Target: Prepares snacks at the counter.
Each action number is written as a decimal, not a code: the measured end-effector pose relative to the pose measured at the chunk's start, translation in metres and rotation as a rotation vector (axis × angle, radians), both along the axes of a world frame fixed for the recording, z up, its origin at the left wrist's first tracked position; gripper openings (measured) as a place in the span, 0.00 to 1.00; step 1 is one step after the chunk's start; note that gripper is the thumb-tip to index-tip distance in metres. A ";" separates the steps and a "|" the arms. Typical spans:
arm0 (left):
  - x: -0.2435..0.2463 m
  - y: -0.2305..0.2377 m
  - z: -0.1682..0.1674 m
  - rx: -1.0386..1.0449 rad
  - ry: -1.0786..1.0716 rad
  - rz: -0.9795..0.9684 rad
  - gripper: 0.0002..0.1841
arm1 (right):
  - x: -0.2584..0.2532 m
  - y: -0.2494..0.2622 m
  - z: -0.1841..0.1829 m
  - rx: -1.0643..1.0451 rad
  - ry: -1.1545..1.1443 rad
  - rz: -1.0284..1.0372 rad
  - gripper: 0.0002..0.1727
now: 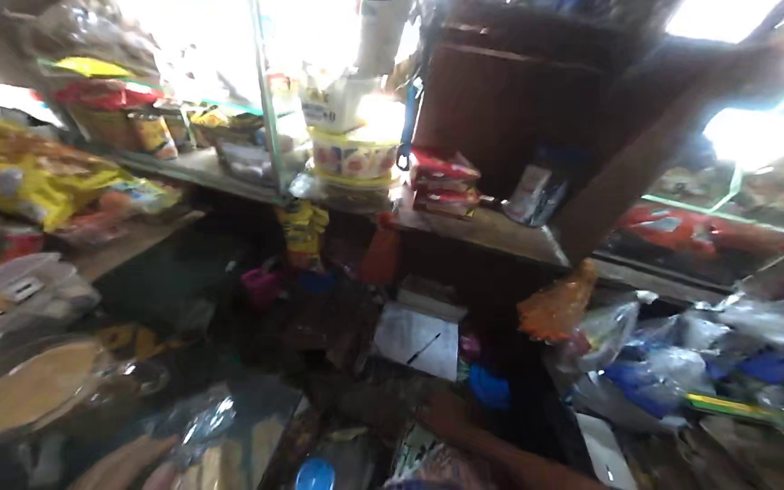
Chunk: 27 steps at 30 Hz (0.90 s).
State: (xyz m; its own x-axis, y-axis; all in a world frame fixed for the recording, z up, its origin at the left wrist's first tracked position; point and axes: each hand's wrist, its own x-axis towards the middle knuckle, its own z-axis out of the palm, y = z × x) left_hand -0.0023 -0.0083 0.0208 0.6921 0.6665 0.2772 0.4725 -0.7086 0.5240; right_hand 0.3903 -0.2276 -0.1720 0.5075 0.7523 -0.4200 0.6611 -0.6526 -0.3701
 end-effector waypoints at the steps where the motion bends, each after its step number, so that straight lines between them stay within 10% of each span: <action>1: -0.001 -0.001 0.001 0.031 0.016 0.005 0.21 | 0.001 0.002 0.000 -0.016 0.010 0.035 0.35; 10: 0.001 -0.006 -0.008 0.371 0.157 0.135 0.27 | -0.004 0.025 -0.019 -0.018 0.048 0.155 0.34; 27: 0.006 -0.010 -0.004 0.334 0.217 0.158 0.22 | -0.025 -0.005 0.044 0.172 -0.159 0.213 0.29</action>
